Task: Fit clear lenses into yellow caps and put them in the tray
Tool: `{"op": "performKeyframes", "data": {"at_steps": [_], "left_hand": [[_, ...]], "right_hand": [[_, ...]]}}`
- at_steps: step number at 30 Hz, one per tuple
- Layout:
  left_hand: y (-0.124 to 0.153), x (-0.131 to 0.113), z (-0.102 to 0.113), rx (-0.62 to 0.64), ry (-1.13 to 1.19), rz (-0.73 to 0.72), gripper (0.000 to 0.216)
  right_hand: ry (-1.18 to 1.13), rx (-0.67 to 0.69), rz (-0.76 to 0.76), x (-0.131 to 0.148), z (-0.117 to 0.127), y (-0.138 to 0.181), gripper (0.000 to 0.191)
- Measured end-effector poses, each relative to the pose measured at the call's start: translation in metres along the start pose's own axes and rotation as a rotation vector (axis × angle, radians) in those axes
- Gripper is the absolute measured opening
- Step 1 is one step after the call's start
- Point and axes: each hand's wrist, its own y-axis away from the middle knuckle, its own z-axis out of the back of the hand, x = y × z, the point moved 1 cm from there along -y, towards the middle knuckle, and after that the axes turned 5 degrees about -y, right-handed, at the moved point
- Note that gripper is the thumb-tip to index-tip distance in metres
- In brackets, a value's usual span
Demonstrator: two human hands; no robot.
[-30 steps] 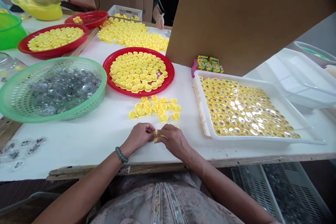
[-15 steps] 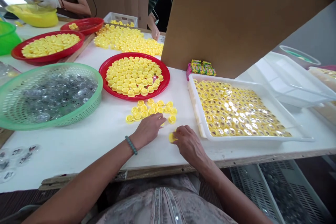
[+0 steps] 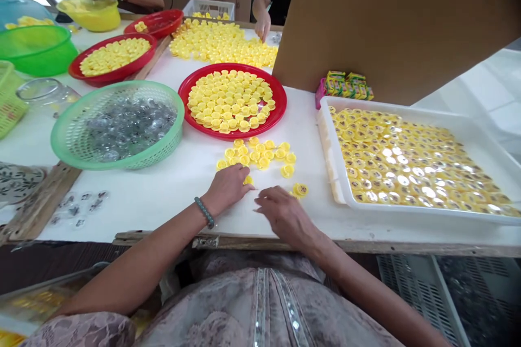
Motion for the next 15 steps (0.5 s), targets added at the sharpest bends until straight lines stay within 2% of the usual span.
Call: {"op": "performKeyframes", "data": {"at_steps": [4, 7, 9, 12, 15], "left_hand": [[0.001, 0.021, 0.001, -0.019, 0.021, 0.148, 0.031], [0.003, 0.036, 0.001, -0.028, 0.171, 0.209, 0.022], [0.005, 0.045, 0.001, -0.042, 0.281, 0.215, 0.016], [0.009, 0.05, -0.002, -0.045, 0.39, 0.187, 0.018], [0.01, 0.047, -0.006, -0.05, 0.429, 0.161, 0.015]], "right_hand": [[-0.176, 0.179, 0.28, 0.031, -0.027, -0.029, 0.021], [-0.166, 0.238, 0.464, 0.043, -0.042, -0.052, 0.035], [-0.124, 0.277, 0.553, 0.046, -0.049, -0.062, 0.037], [-0.072, 0.311, 0.546, 0.042, -0.053, -0.063, 0.029], [-0.081, 0.285, 0.402, 0.031, -0.049, -0.049, 0.021]]}}
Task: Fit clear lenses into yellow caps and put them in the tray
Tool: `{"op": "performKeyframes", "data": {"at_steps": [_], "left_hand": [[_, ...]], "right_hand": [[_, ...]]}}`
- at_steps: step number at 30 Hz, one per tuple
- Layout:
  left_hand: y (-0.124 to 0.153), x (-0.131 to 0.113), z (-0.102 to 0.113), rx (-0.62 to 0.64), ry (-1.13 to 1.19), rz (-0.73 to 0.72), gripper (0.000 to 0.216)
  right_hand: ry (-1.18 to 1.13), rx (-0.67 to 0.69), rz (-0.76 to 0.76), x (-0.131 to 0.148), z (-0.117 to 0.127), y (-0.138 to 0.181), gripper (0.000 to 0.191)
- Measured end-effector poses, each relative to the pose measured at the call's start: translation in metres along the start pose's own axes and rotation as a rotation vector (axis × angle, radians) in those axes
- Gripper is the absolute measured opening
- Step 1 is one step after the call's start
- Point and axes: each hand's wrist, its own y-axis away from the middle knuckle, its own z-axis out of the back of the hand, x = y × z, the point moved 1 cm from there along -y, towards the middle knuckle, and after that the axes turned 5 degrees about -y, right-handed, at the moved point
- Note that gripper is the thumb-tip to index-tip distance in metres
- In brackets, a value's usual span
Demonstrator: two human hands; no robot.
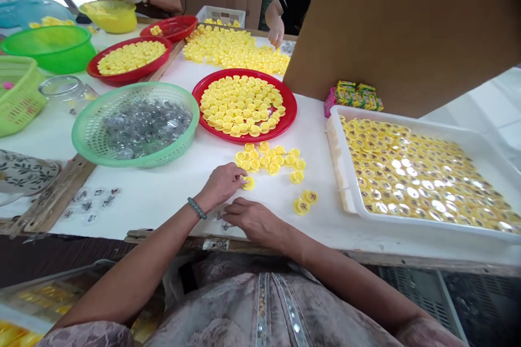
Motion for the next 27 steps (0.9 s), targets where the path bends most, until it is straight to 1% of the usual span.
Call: {"op": "performKeyframes", "data": {"at_steps": [3, 6, 9, 11, 12, 14, 16, 18, 19, 21, 23, 27], "left_hand": [[-0.001, -0.003, -0.005, -0.024, -0.01, -0.022, 0.013], [-0.001, -0.005, -0.007, -0.053, -0.014, -0.029, 0.015], [0.006, -0.009, -0.006, -0.139, 0.015, -0.041, 0.016], [0.015, -0.015, -0.006, -0.172, 0.092, -0.016, 0.013], [0.02, -0.019, -0.007, -0.147, 0.165, 0.016, 0.013], [0.029, -0.027, -0.014, -0.019, 0.393, 0.096, 0.018], [0.035, -0.035, -0.024, 0.123, 0.668, 0.163, 0.026], [0.038, -0.04, -0.032, 0.188, 0.898, 0.221, 0.034], [0.038, -0.042, -0.035, 0.196, 0.977, 0.255, 0.037], [0.037, -0.043, -0.037, 0.19, 1.05, 0.301, 0.038], [0.036, -0.044, -0.036, 0.149, 1.028, 0.292, 0.035], [0.038, -0.048, -0.033, 0.045, 0.935, 0.231, 0.027]], "right_hand": [[-0.053, -0.105, -0.144, -0.006, 0.002, 0.027, 0.017], [-0.116, -0.262, -0.262, -0.013, 0.003, 0.051, 0.021], [-0.201, -0.406, -0.397, -0.015, 0.003, 0.065, 0.027], [-0.27, -0.475, -0.479, -0.015, 0.004, 0.069, 0.03], [-0.3, -0.502, -0.512, -0.015, 0.006, 0.069, 0.031], [-0.346, -0.555, -0.549, -0.013, 0.01, 0.068, 0.031], [-0.372, -0.616, -0.538, -0.012, 0.014, 0.066, 0.027], [-0.4, -0.663, -0.495, -0.011, 0.017, 0.065, 0.023], [-0.417, -0.684, -0.479, -0.011, 0.019, 0.064, 0.02], [-0.483, -0.715, -0.494, -0.012, 0.021, 0.065, 0.016], [-0.627, -0.748, -0.559, -0.013, 0.023, 0.066, 0.015], [-0.993, -0.843, -0.688, -0.015, 0.022, 0.066, 0.014]]}}
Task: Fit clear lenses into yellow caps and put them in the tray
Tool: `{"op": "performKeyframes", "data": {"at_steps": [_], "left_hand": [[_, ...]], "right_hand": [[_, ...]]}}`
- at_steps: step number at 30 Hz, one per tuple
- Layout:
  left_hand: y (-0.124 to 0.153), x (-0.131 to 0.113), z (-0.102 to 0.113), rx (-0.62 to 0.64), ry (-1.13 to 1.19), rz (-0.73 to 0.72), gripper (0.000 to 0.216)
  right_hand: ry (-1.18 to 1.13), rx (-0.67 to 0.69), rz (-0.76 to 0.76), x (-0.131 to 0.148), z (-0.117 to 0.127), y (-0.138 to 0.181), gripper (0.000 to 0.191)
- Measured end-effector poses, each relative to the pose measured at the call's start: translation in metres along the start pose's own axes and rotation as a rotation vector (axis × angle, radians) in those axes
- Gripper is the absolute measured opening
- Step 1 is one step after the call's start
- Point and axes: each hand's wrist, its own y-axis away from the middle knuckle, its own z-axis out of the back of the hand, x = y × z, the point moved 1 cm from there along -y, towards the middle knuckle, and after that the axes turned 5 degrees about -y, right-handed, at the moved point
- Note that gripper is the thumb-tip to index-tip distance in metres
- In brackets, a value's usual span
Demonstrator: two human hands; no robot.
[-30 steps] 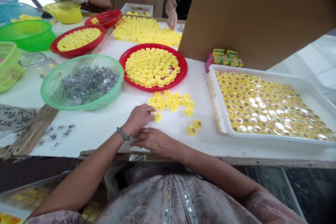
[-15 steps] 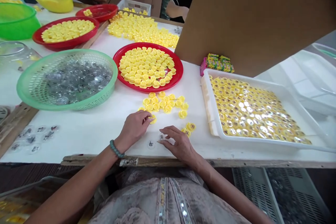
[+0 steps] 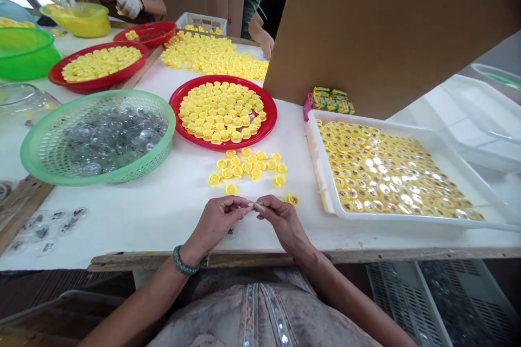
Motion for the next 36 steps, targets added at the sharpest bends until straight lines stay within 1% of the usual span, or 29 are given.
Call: {"op": "performKeyframes", "data": {"at_steps": [2, 4, 6, 7, 9, 11, 13, 14, 16, 17, 20, 21, 22, 24, 26, 28, 32, 36], "left_hand": [[0.002, -0.001, -0.002, -0.048, -0.025, -0.021, 0.025], [0.004, -0.001, -0.005, -0.099, -0.044, -0.029, 0.024], [0.006, -0.001, -0.006, -0.107, -0.046, -0.01, 0.024], [0.007, -0.001, -0.006, -0.087, -0.042, 0.011, 0.024], [0.009, 0.001, -0.005, -0.023, -0.021, 0.079, 0.026], [0.011, 0.006, -0.003, 0.028, 0.017, 0.155, 0.029], [0.012, 0.012, 0.0, 0.03, 0.065, 0.197, 0.032], [0.012, 0.014, 0.001, 0.023, 0.092, 0.202, 0.033], [0.011, 0.016, 0.003, 0.01, 0.121, 0.185, 0.035], [0.009, 0.016, 0.005, 0.008, 0.127, 0.17, 0.034], [0.004, 0.012, 0.012, 0.021, 0.125, 0.121, 0.031], [0.001, 0.011, 0.016, 0.022, 0.112, 0.11, 0.03], [-0.001, 0.01, 0.021, 0.011, 0.081, 0.104, 0.029], [-0.007, 0.01, 0.031, -0.07, -0.041, 0.101, 0.026], [-0.013, 0.011, 0.04, -0.179, -0.175, 0.103, 0.023], [-0.02, 0.013, 0.045, -0.238, -0.252, 0.103, 0.02], [-0.029, 0.018, 0.046, -0.25, -0.257, 0.082, 0.017], [-0.031, 0.02, 0.046, -0.259, -0.219, 0.096, 0.015]], "right_hand": [[-0.09, -0.032, -0.048, -0.001, -0.002, -0.002, 0.015], [-0.116, -0.047, -0.059, -0.001, -0.004, -0.003, 0.015], [-0.054, -0.053, -0.026, 0.0, -0.004, -0.004, 0.014], [0.024, -0.046, 0.019, 0.001, -0.003, -0.003, 0.013], [0.235, 0.03, 0.152, 0.004, -0.002, -0.001, 0.013], [0.425, 0.165, 0.275, 0.008, -0.003, 0.002, 0.021], [0.525, 0.28, 0.313, 0.011, -0.007, 0.005, 0.026], [0.559, 0.307, 0.308, 0.012, -0.01, 0.005, 0.029], [0.637, 0.303, 0.305, 0.013, -0.016, 0.003, 0.033], [0.679, 0.284, 0.317, 0.013, -0.019, 0.001, 0.032], [0.783, 0.218, 0.384, 0.01, -0.027, -0.01, 0.02], [0.807, 0.204, 0.404, 0.009, -0.028, -0.016, 0.018], [0.832, 0.193, 0.419, 0.008, -0.029, -0.021, 0.019], [0.899, 0.181, 0.435, 0.007, -0.03, -0.035, 0.022], [0.983, 0.191, 0.43, 0.007, -0.032, -0.048, 0.023], [1.061, 0.238, 0.424, 0.007, -0.035, -0.059, 0.019], [1.136, 0.32, 0.412, 0.008, -0.04, -0.071, 0.012], [1.079, 0.292, 0.406, 0.01, -0.039, -0.07, 0.015]]}}
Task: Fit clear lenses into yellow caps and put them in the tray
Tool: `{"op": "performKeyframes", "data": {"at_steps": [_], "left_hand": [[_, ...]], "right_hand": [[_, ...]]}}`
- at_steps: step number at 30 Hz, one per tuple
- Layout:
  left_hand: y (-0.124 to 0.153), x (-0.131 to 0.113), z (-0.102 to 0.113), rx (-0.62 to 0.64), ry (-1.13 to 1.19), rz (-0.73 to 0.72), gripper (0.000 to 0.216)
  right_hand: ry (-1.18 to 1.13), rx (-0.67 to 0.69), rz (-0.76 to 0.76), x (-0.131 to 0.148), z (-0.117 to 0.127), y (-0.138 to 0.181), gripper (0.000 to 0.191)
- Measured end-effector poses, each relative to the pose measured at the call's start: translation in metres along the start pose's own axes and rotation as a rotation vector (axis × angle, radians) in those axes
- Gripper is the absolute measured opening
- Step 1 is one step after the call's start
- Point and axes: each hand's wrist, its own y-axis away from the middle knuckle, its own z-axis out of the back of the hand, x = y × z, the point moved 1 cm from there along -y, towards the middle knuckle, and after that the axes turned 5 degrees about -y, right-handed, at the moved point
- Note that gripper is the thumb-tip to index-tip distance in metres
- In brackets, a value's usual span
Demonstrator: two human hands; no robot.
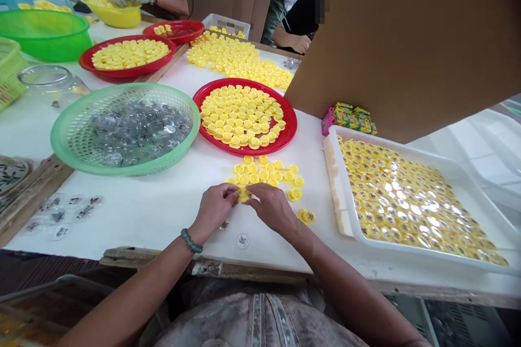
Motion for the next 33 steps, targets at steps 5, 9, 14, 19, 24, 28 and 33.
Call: {"op": "performKeyframes", "data": {"at_steps": [5, 9, 14, 19, 24, 28, 33], "left_hand": [[0.007, -0.011, -0.001, 0.012, -0.159, -0.04, 0.012], [0.016, -0.02, -0.004, 0.016, -0.353, -0.13, 0.011], [0.022, -0.017, 0.001, -0.03, -0.359, -0.136, 0.015], [0.015, -0.013, -0.002, 0.012, -0.227, -0.041, 0.023], [0.008, -0.002, -0.012, 0.075, 0.074, 0.017, 0.02], [0.007, 0.005, -0.014, 0.091, 0.122, -0.01, 0.019], [0.008, 0.005, -0.014, 0.077, 0.141, -0.005, 0.017]], "right_hand": [[-0.068, -0.008, -0.024, -0.003, 0.005, 0.018, 0.023], [-0.076, -0.02, -0.089, -0.004, 0.012, 0.034, 0.028], [-0.105, -0.044, -0.12, -0.004, 0.017, 0.033, 0.026], [-0.11, 0.001, 0.028, -0.001, 0.011, 0.013, 0.019], [-0.089, 0.082, 0.066, -0.001, 0.005, 0.005, 0.015], [-0.083, 0.085, 0.088, -0.005, 0.003, 0.007, 0.017], [-0.129, 0.092, 0.163, -0.013, 0.001, 0.007, 0.023]]}}
